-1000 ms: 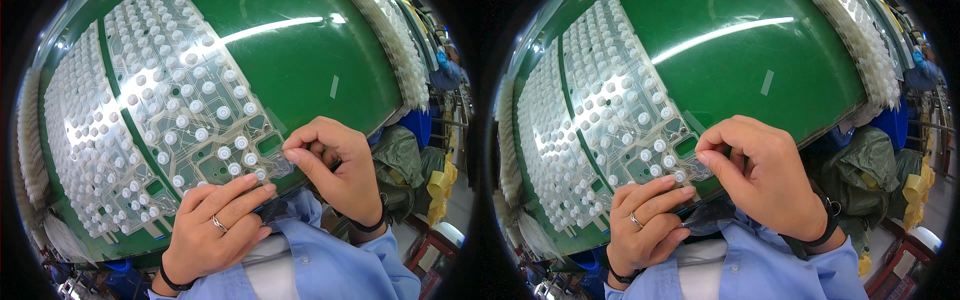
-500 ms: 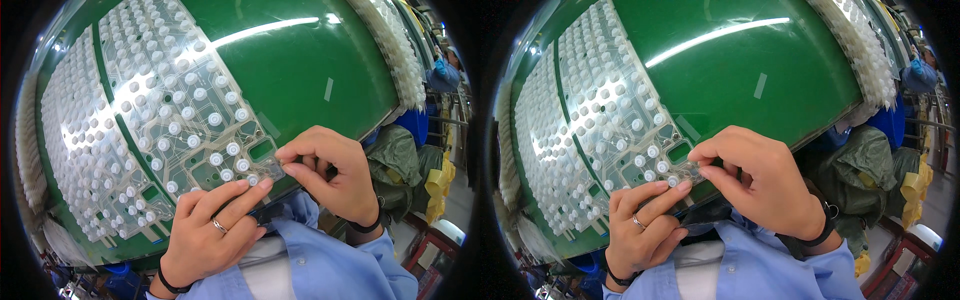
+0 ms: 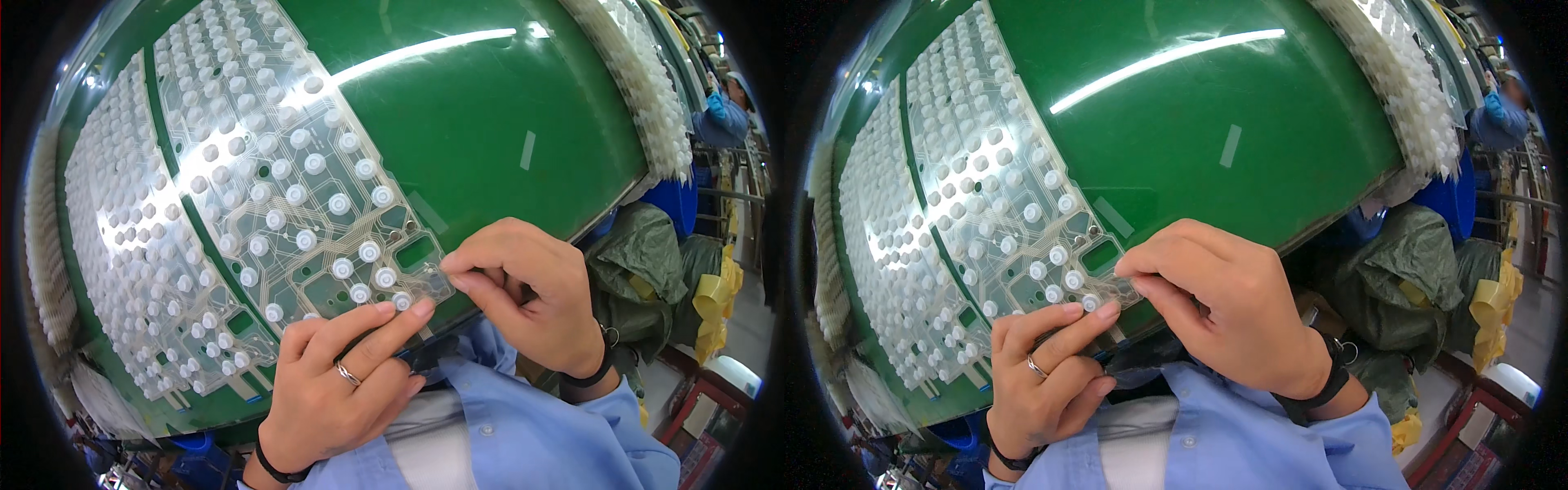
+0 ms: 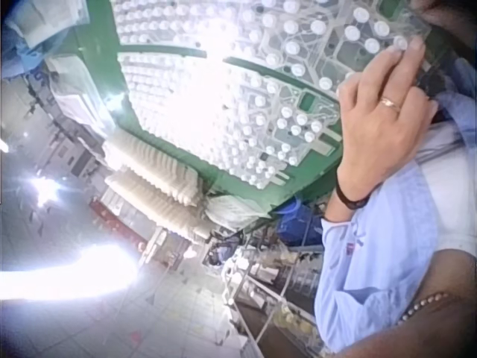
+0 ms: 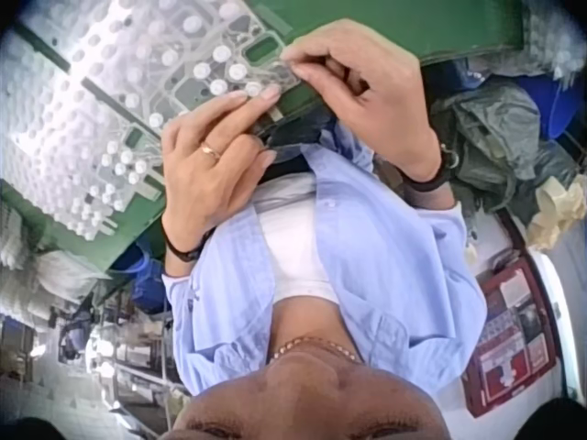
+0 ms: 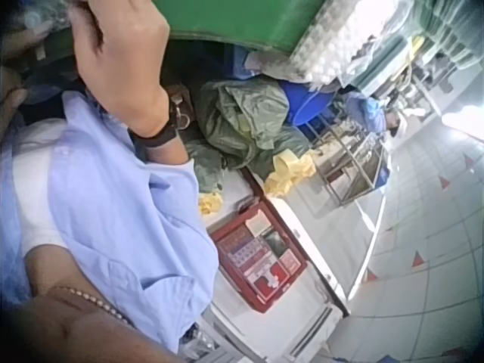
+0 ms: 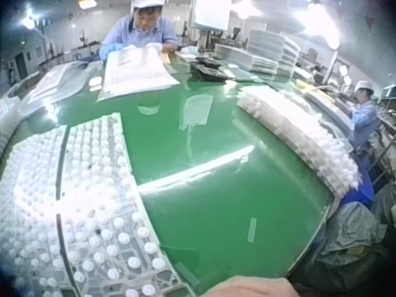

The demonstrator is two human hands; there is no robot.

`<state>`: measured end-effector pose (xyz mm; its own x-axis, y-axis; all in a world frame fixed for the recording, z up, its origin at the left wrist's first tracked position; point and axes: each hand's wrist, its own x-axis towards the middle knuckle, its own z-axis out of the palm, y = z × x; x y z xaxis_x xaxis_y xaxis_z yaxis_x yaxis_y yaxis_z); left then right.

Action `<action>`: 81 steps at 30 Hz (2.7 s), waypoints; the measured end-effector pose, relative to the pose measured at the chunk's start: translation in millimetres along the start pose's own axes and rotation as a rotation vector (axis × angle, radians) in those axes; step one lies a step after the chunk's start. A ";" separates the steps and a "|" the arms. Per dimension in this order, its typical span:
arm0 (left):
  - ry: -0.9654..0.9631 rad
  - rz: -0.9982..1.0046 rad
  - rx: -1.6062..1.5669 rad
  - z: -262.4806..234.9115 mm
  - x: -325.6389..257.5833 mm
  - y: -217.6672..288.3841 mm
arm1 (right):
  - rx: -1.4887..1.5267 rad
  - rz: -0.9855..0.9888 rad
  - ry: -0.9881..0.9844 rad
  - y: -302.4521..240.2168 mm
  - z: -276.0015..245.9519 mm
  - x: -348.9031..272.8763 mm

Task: Manually attaching individual rubber domes or caps to a flexible printed circuit keyboard membrane layout.

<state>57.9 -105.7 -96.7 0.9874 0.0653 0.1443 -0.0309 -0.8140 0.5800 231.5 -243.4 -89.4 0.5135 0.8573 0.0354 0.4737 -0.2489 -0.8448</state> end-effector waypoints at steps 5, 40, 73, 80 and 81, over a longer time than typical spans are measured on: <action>-0.003 0.003 -0.010 0.3 0.6 1.3 | -0.119 -0.127 0.051 8.2 4.4 -5.8; 0.775 -1.281 0.818 -221.6 -468.1 -145.5 | -0.457 -0.253 -0.233 -49.5 59.6 9.8; 1.005 -0.757 0.857 -159.0 -221.8 -22.1 | 0.057 -0.304 0.163 10.4 -20.0 -6.1; 0.516 -0.106 0.273 -62.2 -77.6 45.3 | 0.989 0.149 -0.464 -72.9 62.0 -15.5; 0.456 -0.035 0.210 -56.9 -64.5 49.3 | 1.034 0.240 -0.471 -74.9 60.4 -15.2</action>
<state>-16.1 -117.2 -31.8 0.8172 0.3025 0.4906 0.0795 -0.9022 0.4239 145.1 -210.5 -58.9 0.0908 0.9749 -0.2032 -0.5215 -0.1273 -0.8437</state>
